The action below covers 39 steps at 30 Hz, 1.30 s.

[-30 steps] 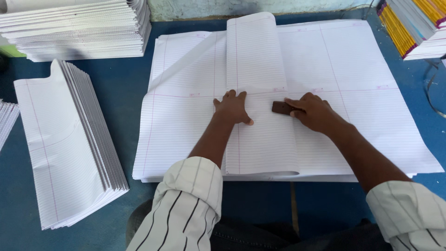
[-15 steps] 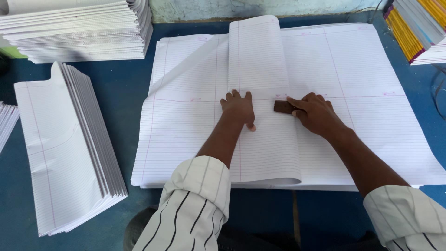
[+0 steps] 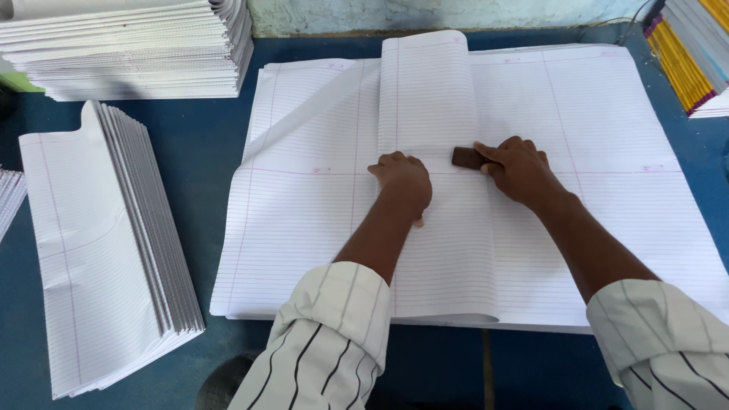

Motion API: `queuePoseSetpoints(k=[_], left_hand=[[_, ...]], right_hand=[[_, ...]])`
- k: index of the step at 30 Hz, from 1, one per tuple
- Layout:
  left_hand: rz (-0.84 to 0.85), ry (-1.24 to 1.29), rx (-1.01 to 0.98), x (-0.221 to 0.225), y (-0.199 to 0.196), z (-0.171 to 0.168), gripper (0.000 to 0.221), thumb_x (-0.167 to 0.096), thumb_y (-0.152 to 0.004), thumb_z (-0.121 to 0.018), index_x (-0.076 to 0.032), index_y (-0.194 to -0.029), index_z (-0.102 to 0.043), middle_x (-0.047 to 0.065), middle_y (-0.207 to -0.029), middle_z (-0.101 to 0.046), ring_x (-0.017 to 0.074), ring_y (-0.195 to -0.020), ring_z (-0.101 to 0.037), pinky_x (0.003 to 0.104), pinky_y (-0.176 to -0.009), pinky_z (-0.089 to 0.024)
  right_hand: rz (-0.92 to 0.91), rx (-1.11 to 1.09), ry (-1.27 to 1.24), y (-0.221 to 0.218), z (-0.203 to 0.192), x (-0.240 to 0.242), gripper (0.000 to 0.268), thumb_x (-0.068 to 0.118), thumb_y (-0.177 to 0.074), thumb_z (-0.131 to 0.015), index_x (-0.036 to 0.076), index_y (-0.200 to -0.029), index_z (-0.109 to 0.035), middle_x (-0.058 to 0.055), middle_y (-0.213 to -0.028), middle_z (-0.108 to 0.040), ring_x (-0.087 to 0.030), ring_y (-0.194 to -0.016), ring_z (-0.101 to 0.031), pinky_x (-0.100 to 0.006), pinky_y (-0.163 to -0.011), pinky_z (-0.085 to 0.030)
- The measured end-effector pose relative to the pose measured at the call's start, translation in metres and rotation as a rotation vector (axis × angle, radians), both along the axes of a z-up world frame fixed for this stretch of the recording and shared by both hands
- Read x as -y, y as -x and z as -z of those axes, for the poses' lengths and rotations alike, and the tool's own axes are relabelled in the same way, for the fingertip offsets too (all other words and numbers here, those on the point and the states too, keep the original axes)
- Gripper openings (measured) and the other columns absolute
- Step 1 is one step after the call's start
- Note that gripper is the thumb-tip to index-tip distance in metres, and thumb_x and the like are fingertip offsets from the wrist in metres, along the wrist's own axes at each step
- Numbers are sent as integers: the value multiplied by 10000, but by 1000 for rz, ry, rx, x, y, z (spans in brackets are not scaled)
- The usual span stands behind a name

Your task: The person folds large sheets of lined paper in half using a wooden block to press the crease. They then stack the folded sheets on a pile to the left and repeat the process with additional sheets.

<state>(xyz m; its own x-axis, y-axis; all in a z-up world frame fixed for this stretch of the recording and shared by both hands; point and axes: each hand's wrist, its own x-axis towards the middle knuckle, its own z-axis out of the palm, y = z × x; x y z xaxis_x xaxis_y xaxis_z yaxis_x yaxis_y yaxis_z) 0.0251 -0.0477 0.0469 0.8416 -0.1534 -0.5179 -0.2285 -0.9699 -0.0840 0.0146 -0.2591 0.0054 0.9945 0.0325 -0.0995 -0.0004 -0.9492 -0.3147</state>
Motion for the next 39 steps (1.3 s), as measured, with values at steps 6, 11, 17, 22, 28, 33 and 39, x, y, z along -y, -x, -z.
queuePoseSetpoints(k=[6,11,17,22,28,33,39], left_hand=[[-36,10,-34,6,-7,-1,1297,-327,-606,-1036,18,-1584,-257,262,-1570,-360,438,-1450,-347,588,-1183,-314],[-8,-1,-64,8,-10,1,1296,-346,-623,-1027,34,-1581,-241,291,-1567,-345,455,-1447,-341,590,-1180,-315],[1,29,-6,7,-10,5,1207,-344,-669,-986,65,-1559,-280,326,-1533,-382,482,-1399,-393,609,-1149,-349],[32,8,-43,4,-8,-2,1273,-344,-612,-1026,74,-1556,-282,317,-1537,-383,468,-1407,-388,593,-1160,-343],[59,2,-73,3,-7,-8,1253,-354,-636,-1011,82,-1558,-282,319,-1529,-393,461,-1395,-404,578,-1163,-349],[36,22,-4,5,-9,3,962,-350,-879,-790,89,-1559,-270,351,-1545,-351,490,-1397,-389,602,-1154,-335],[51,29,5,6,-11,14,895,-361,-948,-693,87,-1569,-231,369,-1573,-291,508,-1425,-348,613,-1163,-308]], right_hand=[[-6,36,12,-32,5,4,449,322,-1008,-589,325,-1457,-574,-92,-1299,-588,-269,-1292,-467,-494,-1142,-315],[23,69,2,-59,8,7,452,317,-1013,-597,322,-1464,-576,-111,-1315,-583,-294,-1307,-472,-507,-1158,-321],[77,46,43,-89,5,5,460,341,-1021,-588,353,-1479,-552,-133,-1309,-570,-320,-1290,-480,-517,-1158,-332],[139,15,35,-113,4,4,475,375,-1020,-588,377,-1492,-528,-148,-1285,-562,-321,-1282,-488,-507,-1135,-375],[164,55,45,-144,13,8,475,379,-1027,-593,357,-1499,-541,-178,-1248,-581,-342,-1254,-519,-515,-1123,-391],[171,122,24,-170,23,11,486,370,-1024,-610,289,-1498,-547,-203,-1267,-573,-383,-1233,-522,-520,-1053,-442],[220,137,1,-197,27,9,480,374,-1023,-615,261,-1486,-564,-212,-1283,-571,-387,-1221,-545,-514,-999,-501]])
